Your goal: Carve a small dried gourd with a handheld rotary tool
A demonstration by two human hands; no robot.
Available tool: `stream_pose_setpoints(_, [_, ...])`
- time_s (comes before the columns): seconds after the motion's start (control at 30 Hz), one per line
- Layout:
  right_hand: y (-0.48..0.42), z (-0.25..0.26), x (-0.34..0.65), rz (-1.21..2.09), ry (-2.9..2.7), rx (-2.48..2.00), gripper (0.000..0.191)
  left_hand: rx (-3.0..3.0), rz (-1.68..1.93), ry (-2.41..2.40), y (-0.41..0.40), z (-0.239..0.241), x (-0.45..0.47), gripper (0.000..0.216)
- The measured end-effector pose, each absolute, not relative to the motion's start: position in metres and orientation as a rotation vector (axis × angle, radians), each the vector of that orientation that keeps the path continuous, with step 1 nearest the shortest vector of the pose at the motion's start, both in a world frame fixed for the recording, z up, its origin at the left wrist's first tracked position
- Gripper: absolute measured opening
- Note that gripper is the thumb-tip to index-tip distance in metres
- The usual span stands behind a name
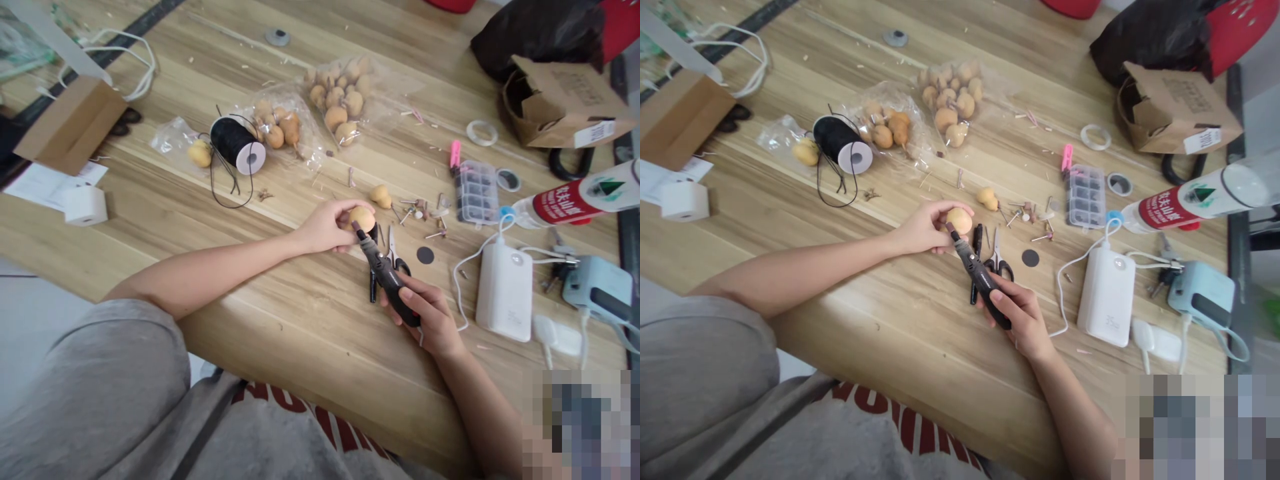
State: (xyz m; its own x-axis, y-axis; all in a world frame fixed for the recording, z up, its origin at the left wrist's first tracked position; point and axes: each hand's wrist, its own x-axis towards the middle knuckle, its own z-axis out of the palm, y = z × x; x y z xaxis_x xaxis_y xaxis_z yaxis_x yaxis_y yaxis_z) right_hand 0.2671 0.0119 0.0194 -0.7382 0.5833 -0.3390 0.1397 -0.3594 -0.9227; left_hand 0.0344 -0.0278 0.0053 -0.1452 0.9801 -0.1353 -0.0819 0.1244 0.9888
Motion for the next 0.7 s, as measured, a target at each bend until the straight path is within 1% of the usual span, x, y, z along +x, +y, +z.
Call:
stream_pose_setpoints(0.17, [0.0115,0.0196,0.2667,2.15,-1.566,-0.956,0.036,0.988,1.262,1.313,-0.027,0.0052,0.0346,0.045])
stream_pose_setpoints(0.37, [0.0116,0.0167,0.2687,2.154,-1.556,-0.949,0.031,0.992,1.24,1.348,-0.0276,0.0083,0.0343,0.045])
stream_pose_setpoints(0.7, [0.0116,0.0183,0.2678,2.165,-1.568,-0.938,0.035,1.003,1.259,1.324,-0.0274,0.0039,0.034,0.045])
